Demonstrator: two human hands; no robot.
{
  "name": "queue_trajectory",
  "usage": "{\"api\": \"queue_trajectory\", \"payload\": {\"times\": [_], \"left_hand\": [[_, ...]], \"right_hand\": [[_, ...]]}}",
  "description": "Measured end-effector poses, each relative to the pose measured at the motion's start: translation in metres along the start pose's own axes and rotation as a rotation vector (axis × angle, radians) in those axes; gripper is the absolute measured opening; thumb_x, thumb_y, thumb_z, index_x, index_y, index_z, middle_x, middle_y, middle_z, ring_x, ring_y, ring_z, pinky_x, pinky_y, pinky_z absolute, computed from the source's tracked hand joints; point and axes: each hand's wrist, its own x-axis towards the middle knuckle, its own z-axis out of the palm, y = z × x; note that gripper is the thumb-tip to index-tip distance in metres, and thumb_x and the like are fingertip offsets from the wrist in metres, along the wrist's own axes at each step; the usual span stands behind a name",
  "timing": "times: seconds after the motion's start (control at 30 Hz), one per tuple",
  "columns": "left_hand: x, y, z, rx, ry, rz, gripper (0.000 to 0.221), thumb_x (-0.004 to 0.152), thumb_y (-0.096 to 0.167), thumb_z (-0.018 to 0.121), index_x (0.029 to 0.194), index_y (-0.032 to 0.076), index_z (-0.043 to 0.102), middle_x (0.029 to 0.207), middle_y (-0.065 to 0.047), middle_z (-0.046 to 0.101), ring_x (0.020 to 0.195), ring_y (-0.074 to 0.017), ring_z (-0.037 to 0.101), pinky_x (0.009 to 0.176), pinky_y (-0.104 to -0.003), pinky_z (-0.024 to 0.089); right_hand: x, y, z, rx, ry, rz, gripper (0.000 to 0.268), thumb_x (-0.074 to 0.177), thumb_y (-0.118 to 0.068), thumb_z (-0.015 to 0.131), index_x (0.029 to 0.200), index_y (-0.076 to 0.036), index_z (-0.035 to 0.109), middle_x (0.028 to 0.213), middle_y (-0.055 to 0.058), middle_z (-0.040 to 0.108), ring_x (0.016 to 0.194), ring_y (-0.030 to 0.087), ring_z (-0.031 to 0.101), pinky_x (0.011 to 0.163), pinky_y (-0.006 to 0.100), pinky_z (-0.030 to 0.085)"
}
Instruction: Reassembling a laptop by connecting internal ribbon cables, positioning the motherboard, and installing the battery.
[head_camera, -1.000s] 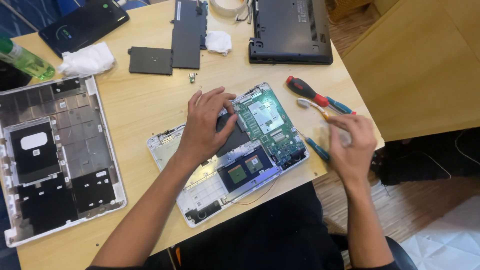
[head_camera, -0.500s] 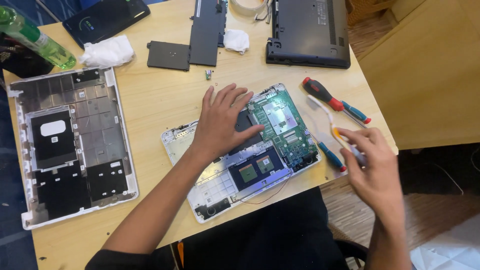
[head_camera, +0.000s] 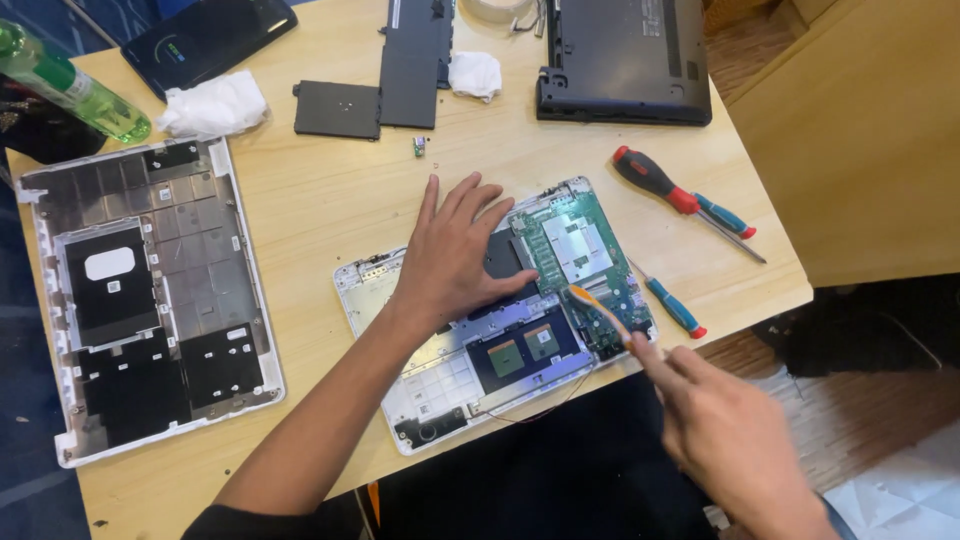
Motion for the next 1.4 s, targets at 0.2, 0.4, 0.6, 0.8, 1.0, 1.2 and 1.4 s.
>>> {"api": "queue_trajectory", "payload": {"times": [0.2,0.4,0.6,0.8,1.0,1.2,1.4], "left_hand": [[-0.001,-0.001,-0.001,-0.032,0.041,0.053,0.086,0.083,0.068,0.072,0.143,0.008,0.057,0.141,-0.012,0.058,0.143,-0.0321,0.042,0.125,-0.057,0.009],[-0.002,-0.001,0.008,-0.083,0.099,0.000,0.082,0.074,0.063,0.080,0.135,0.010,0.065,0.135,-0.009,0.061,0.141,-0.0325,0.047,0.126,-0.060,0.013],[-0.001,-0.002,0.004,-0.084,0.068,0.007,0.083,0.073,0.060,0.082,0.137,0.010,0.065,0.136,-0.009,0.060,0.141,-0.0333,0.046,0.126,-0.061,0.013],[0.001,-0.003,-0.011,-0.143,-0.041,0.014,0.084,0.074,0.055,0.084,0.140,0.009,0.062,0.138,-0.011,0.058,0.143,-0.0358,0.042,0.125,-0.063,0.013],[0.001,-0.005,-0.016,-0.203,-0.070,0.010,0.080,0.076,0.050,0.083,0.140,0.008,0.062,0.137,-0.012,0.059,0.144,-0.0366,0.042,0.124,-0.064,0.012],[0.003,-0.010,-0.011,-0.252,-0.047,0.012,0.077,0.073,0.049,0.086,0.134,0.006,0.065,0.132,-0.011,0.062,0.140,-0.0368,0.046,0.123,-0.065,0.014],[0.004,-0.020,-0.001,-0.318,0.022,0.036,0.073,0.068,0.051,0.091,0.121,0.006,0.067,0.128,-0.011,0.064,0.138,-0.0382,0.049,0.122,-0.068,0.017]], "right_hand": [[0.043,-0.006,-0.006,0.209,0.515,-0.152,0.045,0.096,-0.011,0.068,0.140,-0.023,0.068,0.080,-0.001,0.057,0.053,0.018,0.048,0.042,0.034,0.037],[0.062,0.029,0.024,-0.084,0.542,-0.040,0.048,0.093,-0.028,0.057,0.136,-0.047,0.066,0.089,-0.005,0.061,0.075,0.024,0.071,0.065,0.036,0.058],[0.070,0.033,0.015,0.222,0.511,-0.179,0.030,0.092,-0.018,0.060,0.109,-0.032,0.080,0.086,0.002,0.071,0.083,0.036,0.071,0.066,0.047,0.056],[0.076,0.038,-0.018,0.122,0.347,-0.279,0.028,0.091,-0.024,0.058,0.106,-0.038,0.078,0.088,-0.007,0.073,0.090,0.026,0.073,0.072,0.040,0.057],[0.114,0.080,-0.045,0.037,0.458,-0.353,0.026,0.093,-0.016,0.065,0.109,-0.031,0.079,0.100,-0.004,0.074,0.104,0.024,0.069,0.086,0.037,0.048],[0.156,0.088,-0.017,-0.170,0.662,-0.329,0.021,0.101,-0.025,0.064,0.103,-0.042,0.076,0.096,-0.011,0.069,0.093,0.013,0.064,0.085,0.031,0.040],[0.142,0.037,-0.045,0.077,0.281,-0.393,0.025,0.093,-0.018,0.063,0.096,-0.032,0.083,0.092,-0.003,0.075,0.097,0.020,0.068,0.084,0.035,0.044]]}}
